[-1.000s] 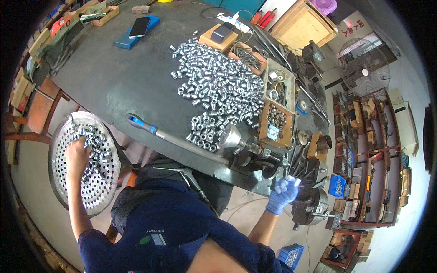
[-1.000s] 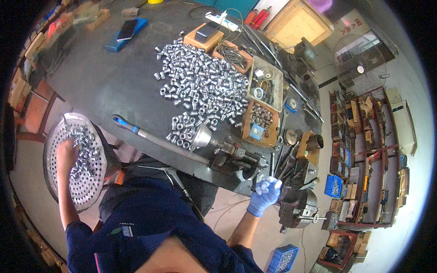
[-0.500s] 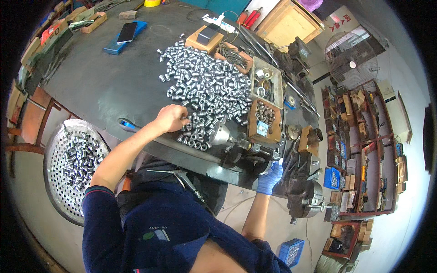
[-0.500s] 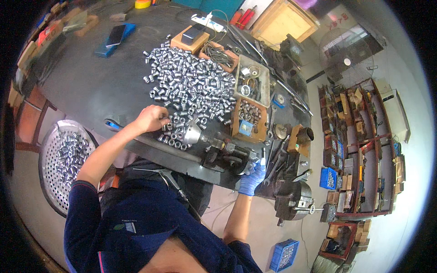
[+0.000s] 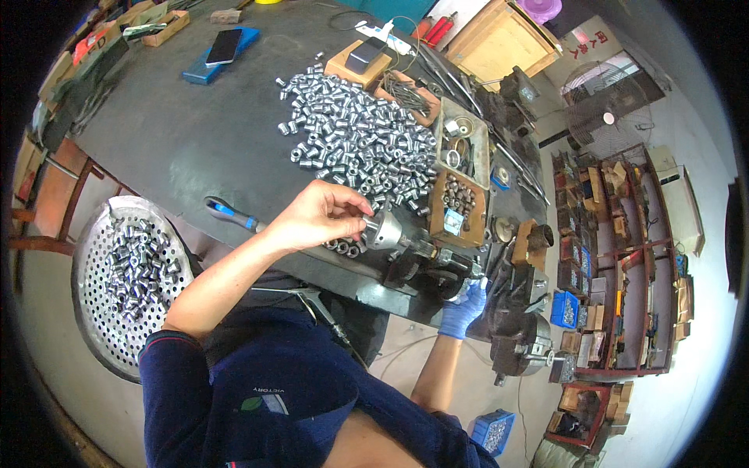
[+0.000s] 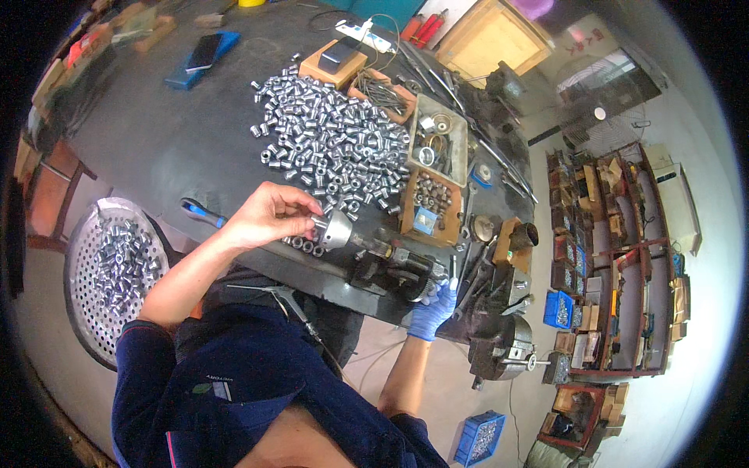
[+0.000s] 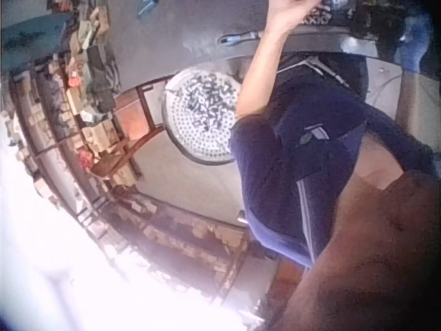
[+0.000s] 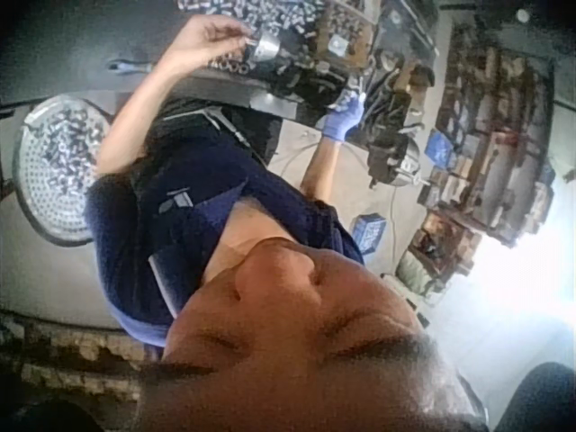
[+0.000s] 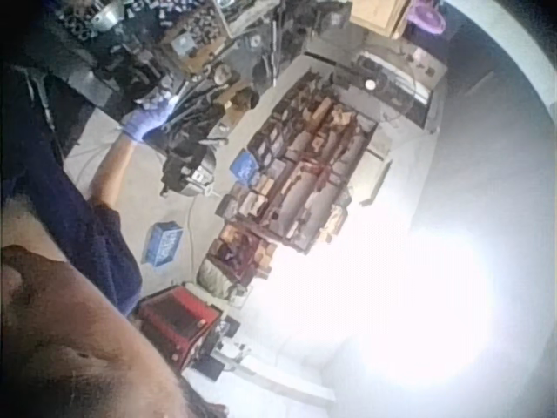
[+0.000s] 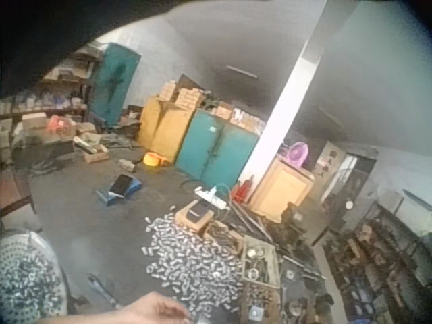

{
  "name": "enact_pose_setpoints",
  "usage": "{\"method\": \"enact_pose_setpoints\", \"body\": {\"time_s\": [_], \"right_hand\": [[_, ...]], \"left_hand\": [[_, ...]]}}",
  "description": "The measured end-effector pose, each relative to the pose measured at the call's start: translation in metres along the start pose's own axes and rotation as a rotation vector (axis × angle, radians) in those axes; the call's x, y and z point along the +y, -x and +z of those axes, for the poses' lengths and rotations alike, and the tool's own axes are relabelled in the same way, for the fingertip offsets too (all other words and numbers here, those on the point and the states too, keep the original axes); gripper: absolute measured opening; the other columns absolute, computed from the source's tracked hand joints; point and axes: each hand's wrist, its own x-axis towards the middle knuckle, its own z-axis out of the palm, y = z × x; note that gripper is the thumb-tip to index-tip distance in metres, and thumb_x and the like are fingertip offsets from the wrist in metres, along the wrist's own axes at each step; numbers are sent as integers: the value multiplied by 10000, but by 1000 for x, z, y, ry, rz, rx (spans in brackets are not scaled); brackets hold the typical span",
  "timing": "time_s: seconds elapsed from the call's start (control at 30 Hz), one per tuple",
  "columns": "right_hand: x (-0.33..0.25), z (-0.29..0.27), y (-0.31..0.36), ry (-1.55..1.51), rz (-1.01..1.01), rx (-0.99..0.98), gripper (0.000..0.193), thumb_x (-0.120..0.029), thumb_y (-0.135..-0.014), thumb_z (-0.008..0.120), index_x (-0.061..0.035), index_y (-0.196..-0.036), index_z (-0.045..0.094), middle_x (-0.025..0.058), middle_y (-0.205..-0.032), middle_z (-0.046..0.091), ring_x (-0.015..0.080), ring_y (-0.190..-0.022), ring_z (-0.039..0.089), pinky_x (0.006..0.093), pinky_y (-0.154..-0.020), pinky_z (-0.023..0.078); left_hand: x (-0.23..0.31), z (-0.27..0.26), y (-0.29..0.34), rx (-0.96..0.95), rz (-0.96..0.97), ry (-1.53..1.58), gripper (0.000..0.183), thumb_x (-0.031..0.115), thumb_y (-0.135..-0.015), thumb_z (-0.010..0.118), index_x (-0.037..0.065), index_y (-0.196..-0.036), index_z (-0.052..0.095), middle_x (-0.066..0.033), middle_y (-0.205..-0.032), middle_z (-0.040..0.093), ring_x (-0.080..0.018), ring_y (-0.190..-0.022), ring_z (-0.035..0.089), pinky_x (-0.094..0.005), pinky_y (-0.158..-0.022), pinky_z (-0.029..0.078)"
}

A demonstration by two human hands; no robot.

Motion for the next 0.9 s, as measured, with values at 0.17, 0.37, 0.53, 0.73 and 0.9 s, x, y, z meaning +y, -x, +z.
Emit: {"method": "enact_pose_setpoints", "body": {"time_s": [0.17,0.37,0.53,0.73,0.9], "right_hand": [[-2,13,8,36,-9,12,295,-346,-863,512,-63,-805,575,8,-602,567,86,-434,475,206,-392,401],[-10,43,32,144,-130,188,352,-341,-877,504,-11,-775,569,26,-515,493,72,-388,395,184,-327,300],[-46,60,39,225,-142,-2,407,-377,-889,460,-9,-778,593,32,-486,467,77,-359,351,201,-312,281],[-68,87,-37,-82,-31,-255,471,-418,-897,411,12,-779,560,3,-484,371,65,-356,279,195,-298,241],[-45,32,-94,-12,6,-152,450,-423,-886,435,-4,-799,577,42,-511,488,103,-357,368,213,-316,281]], "left_hand": [[-2,-6,-4,-43,-65,-54,188,-16,-782,604,-58,-964,579,-87,-817,620,-134,-742,605,-251,-691,486],[4,-1,-6,-57,-4,-139,198,-59,-756,594,-47,-954,582,-83,-849,619,-135,-784,600,-259,-730,482],[6,2,-5,-33,78,-256,231,-81,-719,605,-28,-944,591,-76,-878,623,-131,-824,589,-267,-764,472],[8,5,-2,33,126,-430,233,-52,-691,639,-15,-918,602,-81,-846,630,-135,-809,595,-276,-745,471],[7,10,-4,52,234,-538,223,-17,-675,656,-7,-893,608,-102,-795,631,-159,-773,613,-280,-705,474]]}}
